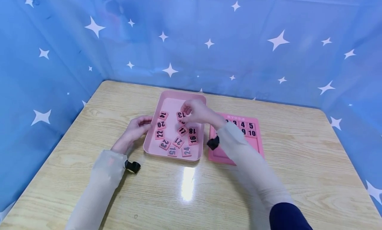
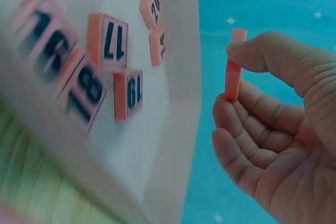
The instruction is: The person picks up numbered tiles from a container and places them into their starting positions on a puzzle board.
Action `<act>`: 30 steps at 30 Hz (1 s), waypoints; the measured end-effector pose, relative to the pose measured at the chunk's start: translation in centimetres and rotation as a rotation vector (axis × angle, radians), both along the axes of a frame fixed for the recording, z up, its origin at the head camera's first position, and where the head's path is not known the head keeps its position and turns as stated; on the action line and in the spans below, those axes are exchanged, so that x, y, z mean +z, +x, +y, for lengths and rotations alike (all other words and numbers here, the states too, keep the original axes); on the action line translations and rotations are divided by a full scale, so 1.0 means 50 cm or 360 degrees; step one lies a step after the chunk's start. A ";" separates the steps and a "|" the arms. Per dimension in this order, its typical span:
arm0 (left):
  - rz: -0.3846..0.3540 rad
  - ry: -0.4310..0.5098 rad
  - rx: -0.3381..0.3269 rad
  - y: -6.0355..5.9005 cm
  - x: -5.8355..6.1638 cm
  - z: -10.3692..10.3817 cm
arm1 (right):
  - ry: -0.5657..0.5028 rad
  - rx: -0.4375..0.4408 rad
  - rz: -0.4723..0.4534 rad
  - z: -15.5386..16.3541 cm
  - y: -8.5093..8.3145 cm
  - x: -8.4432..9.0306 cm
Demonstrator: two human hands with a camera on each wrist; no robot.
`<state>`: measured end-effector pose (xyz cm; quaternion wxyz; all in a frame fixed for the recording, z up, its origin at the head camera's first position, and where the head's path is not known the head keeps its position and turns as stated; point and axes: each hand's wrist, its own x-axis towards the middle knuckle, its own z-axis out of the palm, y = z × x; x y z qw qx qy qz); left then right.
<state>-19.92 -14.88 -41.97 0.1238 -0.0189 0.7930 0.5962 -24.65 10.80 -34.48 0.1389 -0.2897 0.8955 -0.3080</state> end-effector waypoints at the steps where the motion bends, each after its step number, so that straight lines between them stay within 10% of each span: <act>1: 0.0010 -0.0003 -0.0003 0.000 -0.001 -0.001 | -0.0009 -0.0006 0.0018 0.015 0.009 0.003; 16: 0.0091 0.0058 -0.0032 0.008 0.000 -0.006 | -0.0027 -0.0239 0.0081 0.265 0.157 -0.052; 30: 0.0094 0.0036 -0.0046 0.006 0.001 -0.001 | 0.0163 -0.0418 0.0114 0.343 0.204 -0.090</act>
